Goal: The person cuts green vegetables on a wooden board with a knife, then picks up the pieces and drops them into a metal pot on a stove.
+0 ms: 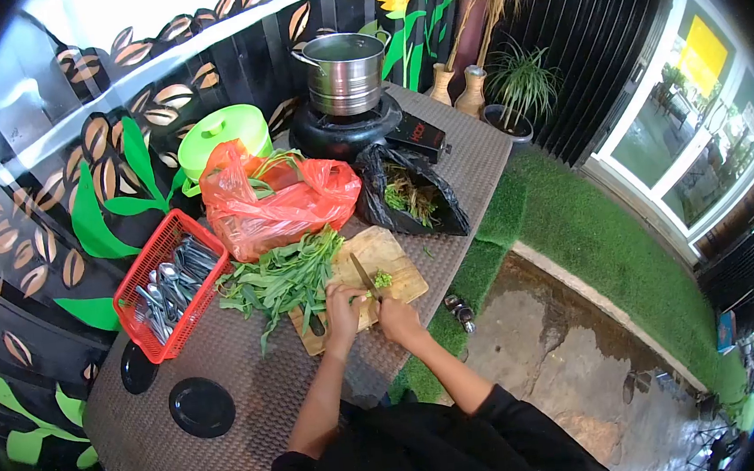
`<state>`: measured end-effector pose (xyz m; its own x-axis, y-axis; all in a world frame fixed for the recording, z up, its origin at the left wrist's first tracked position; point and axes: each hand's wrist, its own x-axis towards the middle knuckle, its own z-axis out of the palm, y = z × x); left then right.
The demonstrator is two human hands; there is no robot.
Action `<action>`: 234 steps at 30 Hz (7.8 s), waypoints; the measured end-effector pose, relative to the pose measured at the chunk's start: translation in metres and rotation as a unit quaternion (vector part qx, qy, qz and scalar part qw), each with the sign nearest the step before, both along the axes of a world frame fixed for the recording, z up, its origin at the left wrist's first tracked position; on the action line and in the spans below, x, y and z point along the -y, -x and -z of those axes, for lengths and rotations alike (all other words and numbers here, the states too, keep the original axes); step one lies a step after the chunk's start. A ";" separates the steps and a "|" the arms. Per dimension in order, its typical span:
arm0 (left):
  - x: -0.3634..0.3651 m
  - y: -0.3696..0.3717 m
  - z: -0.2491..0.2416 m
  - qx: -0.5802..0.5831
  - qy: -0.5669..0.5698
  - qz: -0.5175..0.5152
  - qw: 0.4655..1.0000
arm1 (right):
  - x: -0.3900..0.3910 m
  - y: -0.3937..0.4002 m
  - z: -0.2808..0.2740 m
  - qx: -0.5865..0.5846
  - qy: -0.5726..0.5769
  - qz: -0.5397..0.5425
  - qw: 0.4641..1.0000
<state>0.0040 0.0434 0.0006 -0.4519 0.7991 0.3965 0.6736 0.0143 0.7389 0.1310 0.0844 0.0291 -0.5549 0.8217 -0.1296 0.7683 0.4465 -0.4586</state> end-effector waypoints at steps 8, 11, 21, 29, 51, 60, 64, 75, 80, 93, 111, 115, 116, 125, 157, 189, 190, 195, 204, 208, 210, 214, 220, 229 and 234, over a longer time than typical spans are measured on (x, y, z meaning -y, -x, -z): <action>0.003 0.000 0.001 0.023 -0.012 0.003 1.000 | -0.004 0.009 0.013 -0.030 -0.017 0.056 0.998; -0.002 0.006 0.003 0.034 0.014 0.011 0.999 | -0.004 0.000 -0.013 -0.010 0.000 0.011 1.000; 0.004 0.013 -0.008 -0.063 0.006 0.081 0.995 | 0.010 -0.006 -0.021 0.022 0.030 0.024 0.999; 0.003 0.006 0.002 0.033 -0.007 0.023 0.999 | 0.004 -0.003 -0.017 0.020 0.026 0.038 0.999; 0.004 0.003 0.002 0.018 -0.022 0.014 1.000 | 0.028 0.010 0.012 0.024 0.011 0.072 0.997; 0.006 0.001 0.000 0.061 0.002 -0.031 0.998 | 0.027 0.005 0.007 0.000 -0.016 0.042 0.999; 0.007 0.004 -0.004 0.058 -0.006 -0.014 0.998 | 0.021 0.017 0.013 -0.012 -0.057 0.051 0.997; 0.012 0.000 -0.001 -0.015 -0.050 0.016 0.999 | 0.027 0.003 -0.016 0.004 0.020 0.028 0.999; 0.012 -0.002 -0.002 -0.022 -0.036 0.014 0.999 | 0.023 0.017 0.001 0.023 -0.009 0.061 0.998; 0.016 0.003 -0.003 -0.015 -0.018 0.016 1.000 | 0.021 0.023 0.017 0.002 -0.038 0.063 0.997; 0.005 0.005 -0.009 0.012 -0.006 0.040 0.999 | -0.001 -0.009 -0.009 0.016 -0.057 -0.010 0.998; 0.004 0.002 -0.007 0.005 -0.015 0.047 0.999 | 0.009 -0.009 -0.007 0.027 -0.048 -0.030 0.998; 0.004 0.001 -0.004 -0.006 -0.023 0.035 0.999 | 0.016 -0.007 -0.006 0.021 -0.034 0.008 0.999; 0.005 -0.004 -0.004 -0.033 -0.036 0.009 0.999 | 0.002 0.008 0.003 -0.016 -0.035 0.022 0.999; 0.006 0.008 -0.004 -0.037 -0.006 0.003 0.999 | 0.012 0.004 -0.017 0.015 0.044 0.037 0.998; 0.009 0.008 0.002 0.005 -0.008 -0.009 1.000 | 0.035 0.017 0.008 0.045 0.008 0.058 0.997; 0.009 0.007 0.002 0.006 -0.008 -0.007 1.000 | 0.036 0.020 0.011 0.046 0.008 0.059 0.997; 0.013 0.004 -0.006 -0.059 -0.055 -0.015 0.997 | 0.008 0.024 0.004 -0.008 -0.036 0.034 0.999; 0.021 0.006 -0.004 -0.058 0.001 0.014 0.998 | 0.021 0.013 0.005 0.005 -0.001 0.041 0.999; 0.030 0.001 -0.012 -0.085 -0.004 0.030 0.996 | 0.013 0.009 0.006 -0.007 -0.038 0.007 0.999; 0.033 0.000 -0.016 -0.097 -0.001 0.038 0.995 | 0.006 0.006 -0.001 -0.009 -0.047 -0.007 0.999; 0.028 0.006 -0.006 -0.058 0.025 0.045 0.997 | -0.001 0.005 -0.008 0.006 -0.001 -0.010 1.000; 0.020 0.011 -0.005 -0.018 -0.007 0.050 0.999 | 0.001 -0.004 -0.028 0.040 0.026 -0.033 0.998; 0.013 0.009 -0.003 -0.003 -0.032 -0.002 0.999 | 0.026 0.013 0.005 0.017 -0.015 0.042 0.999; 0.016 0.004 -0.014 0.013 -0.014 -0.005 1.000 | 0.000 0.013 0.005 -0.021 -0.050 -0.016 0.998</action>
<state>-0.0003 0.0277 0.0143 -0.4701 0.7837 0.4060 0.6539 0.0003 0.7566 0.1179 0.0847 0.0245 -0.5839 0.8115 -0.0250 0.7346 0.5149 -0.4419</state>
